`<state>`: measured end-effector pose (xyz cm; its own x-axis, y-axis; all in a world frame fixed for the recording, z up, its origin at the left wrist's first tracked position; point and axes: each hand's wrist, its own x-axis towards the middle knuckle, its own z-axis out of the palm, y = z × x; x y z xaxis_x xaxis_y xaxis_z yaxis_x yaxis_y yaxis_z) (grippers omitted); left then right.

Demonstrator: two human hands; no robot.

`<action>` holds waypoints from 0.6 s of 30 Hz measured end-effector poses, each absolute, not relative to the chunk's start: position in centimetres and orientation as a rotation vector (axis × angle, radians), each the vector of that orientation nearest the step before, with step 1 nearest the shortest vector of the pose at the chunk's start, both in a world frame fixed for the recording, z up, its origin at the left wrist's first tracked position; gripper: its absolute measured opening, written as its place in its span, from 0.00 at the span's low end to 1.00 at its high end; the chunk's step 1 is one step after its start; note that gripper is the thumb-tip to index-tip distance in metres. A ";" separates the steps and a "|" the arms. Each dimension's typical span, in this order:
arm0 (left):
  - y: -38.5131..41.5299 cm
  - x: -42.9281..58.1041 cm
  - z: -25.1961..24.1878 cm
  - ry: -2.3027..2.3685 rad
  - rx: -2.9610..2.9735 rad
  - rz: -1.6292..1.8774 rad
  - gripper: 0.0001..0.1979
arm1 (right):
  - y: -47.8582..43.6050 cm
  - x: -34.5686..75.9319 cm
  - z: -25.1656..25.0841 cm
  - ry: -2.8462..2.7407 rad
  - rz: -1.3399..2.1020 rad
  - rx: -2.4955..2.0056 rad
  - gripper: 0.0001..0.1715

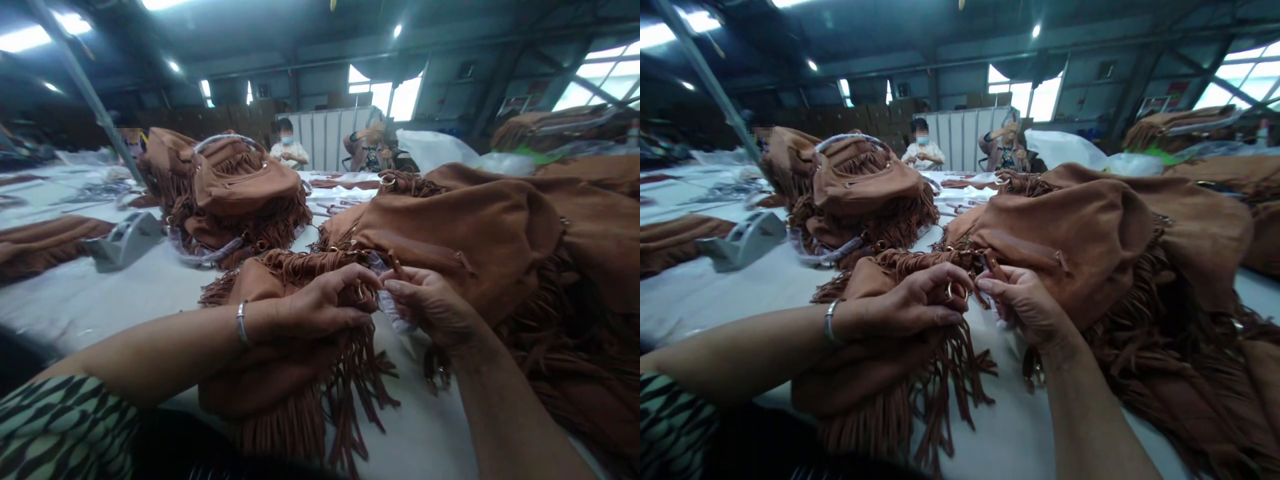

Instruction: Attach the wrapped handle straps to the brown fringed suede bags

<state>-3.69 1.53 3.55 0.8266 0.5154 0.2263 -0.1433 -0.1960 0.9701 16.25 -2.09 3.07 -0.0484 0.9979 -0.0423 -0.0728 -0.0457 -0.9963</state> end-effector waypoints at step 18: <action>4.2 -3.9 1.0 0.074 1.217 0.531 0.52 | -1.6 14.6 2.5 -1.026 1.467 -1.143 0.14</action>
